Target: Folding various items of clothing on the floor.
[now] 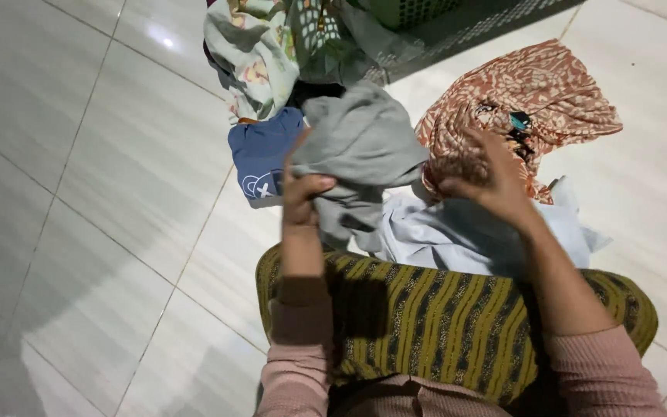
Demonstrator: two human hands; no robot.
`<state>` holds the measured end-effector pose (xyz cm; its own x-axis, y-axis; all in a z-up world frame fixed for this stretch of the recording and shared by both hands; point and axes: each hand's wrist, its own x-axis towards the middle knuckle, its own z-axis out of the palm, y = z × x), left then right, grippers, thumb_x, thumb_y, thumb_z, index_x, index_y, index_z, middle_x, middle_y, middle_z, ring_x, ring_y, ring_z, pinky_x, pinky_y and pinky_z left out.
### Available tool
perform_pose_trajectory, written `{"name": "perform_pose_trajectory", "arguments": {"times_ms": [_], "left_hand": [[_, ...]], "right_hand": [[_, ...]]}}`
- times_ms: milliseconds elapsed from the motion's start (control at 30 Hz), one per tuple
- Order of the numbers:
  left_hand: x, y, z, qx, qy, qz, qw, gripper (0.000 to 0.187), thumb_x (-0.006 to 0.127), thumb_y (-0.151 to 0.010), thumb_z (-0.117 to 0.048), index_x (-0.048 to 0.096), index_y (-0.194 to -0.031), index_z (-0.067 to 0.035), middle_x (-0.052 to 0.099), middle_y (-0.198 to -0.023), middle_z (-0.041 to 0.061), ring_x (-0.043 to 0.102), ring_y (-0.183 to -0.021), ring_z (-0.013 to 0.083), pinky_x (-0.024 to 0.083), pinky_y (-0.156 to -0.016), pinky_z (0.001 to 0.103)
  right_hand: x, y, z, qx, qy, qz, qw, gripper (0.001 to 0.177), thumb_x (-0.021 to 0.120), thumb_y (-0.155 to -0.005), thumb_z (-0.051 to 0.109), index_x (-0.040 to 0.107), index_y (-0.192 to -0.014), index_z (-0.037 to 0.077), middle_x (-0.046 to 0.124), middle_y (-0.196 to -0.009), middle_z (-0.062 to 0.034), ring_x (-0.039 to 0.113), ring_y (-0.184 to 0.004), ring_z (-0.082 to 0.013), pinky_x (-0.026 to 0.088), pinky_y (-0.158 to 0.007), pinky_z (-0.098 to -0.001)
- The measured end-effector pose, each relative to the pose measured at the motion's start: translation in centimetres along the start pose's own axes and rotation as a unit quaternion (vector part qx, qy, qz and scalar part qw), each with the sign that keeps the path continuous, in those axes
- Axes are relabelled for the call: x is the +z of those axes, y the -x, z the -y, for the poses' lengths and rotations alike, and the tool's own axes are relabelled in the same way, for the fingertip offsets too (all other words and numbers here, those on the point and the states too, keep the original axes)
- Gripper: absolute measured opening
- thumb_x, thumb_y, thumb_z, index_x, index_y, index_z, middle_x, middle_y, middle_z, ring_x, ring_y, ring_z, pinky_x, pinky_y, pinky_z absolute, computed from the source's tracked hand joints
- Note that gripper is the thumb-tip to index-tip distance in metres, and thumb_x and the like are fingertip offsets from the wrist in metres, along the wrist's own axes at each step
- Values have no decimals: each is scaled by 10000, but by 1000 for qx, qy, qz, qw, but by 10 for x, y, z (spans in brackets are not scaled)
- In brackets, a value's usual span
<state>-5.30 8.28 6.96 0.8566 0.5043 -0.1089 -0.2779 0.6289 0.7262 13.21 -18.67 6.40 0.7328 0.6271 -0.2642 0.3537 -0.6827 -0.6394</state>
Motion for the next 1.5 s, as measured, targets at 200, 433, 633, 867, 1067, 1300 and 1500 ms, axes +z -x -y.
{"name": "perform_pose_trajectory", "arguments": {"times_ms": [200, 433, 633, 867, 1067, 1300, 1500], "left_hand": [[17, -11, 78, -128, 129, 47, 982, 1018, 610, -661, 82, 316, -1624, -69, 442, -1581, 168, 551, -1377, 254, 516, -1104, 337], [-4, -26, 94, -112, 81, 79, 987, 1095, 557, -744, 59, 122, -1719, -187, 278, -1713, 100, 622, -1183, 148, 562, -819, 270], [-10, -25, 99, -115, -48, 71, 990, 1089, 560, -750, 73, 94, -1662, -298, 154, -1710, -18, 564, -730, 76, 510, -661, 284], [-4, -14, 85, -61, 184, 160, 968, 992, 574, -836, 62, 205, -1735, -137, 311, -1690, 131, 577, -842, 62, 482, -756, 216], [-4, -15, 73, -13, 36, 82, 996, 1061, 583, -680, -45, 298, -1699, -123, 231, -1783, 107, 315, -1599, 227, 359, -1288, 292], [18, -4, 144, -202, -315, 274, 886, 970, 734, -811, -139, 248, -1634, -308, 236, -1725, 95, 345, -1493, 376, 430, -1121, 588], [54, -1, 92, -178, -508, 252, 804, 1046, 835, -731, -91, 312, -1620, -270, 630, -1318, 135, 639, -1140, 362, 507, -954, 522]], "right_hand": [[40, -4, -11, -62, -281, 115, 951, 1332, 872, -682, 504, 26, -1670, 219, 181, -1647, -235, 347, -1446, -446, 350, -1143, -575], [55, -2, -42, 81, 365, 326, 869, 1232, 872, -630, 701, 118, -1583, 502, -88, -1740, -91, 36, -1515, -534, 242, -1167, -678], [31, -18, -133, 161, 391, 183, 888, 573, 624, -934, 511, 502, -1475, 367, 359, -1609, -41, 274, -1435, -542, 366, -1000, -794], [5, -5, -324, 99, 504, 130, 848, 358, 550, -1025, 473, 682, -1330, 342, 611, -1518, -19, 586, -1352, -344, 453, -1128, -608], [16, 6, -242, 265, 464, 213, 818, 591, 692, -917, 512, 666, -1388, 156, 624, -1455, -166, 625, -1284, -383, 501, -1033, -619], [5, 21, 6, -54, 26, 56, 997, 983, 846, -643, 31, 445, -1537, 101, 412, -1573, -228, 449, -1379, -426, 436, -1072, -475], [9, 18, -50, -25, 35, 9, 999, 596, 737, -783, -71, 634, -1343, 102, 641, -1361, -142, 624, -1216, -318, 529, -1025, -429]]}}
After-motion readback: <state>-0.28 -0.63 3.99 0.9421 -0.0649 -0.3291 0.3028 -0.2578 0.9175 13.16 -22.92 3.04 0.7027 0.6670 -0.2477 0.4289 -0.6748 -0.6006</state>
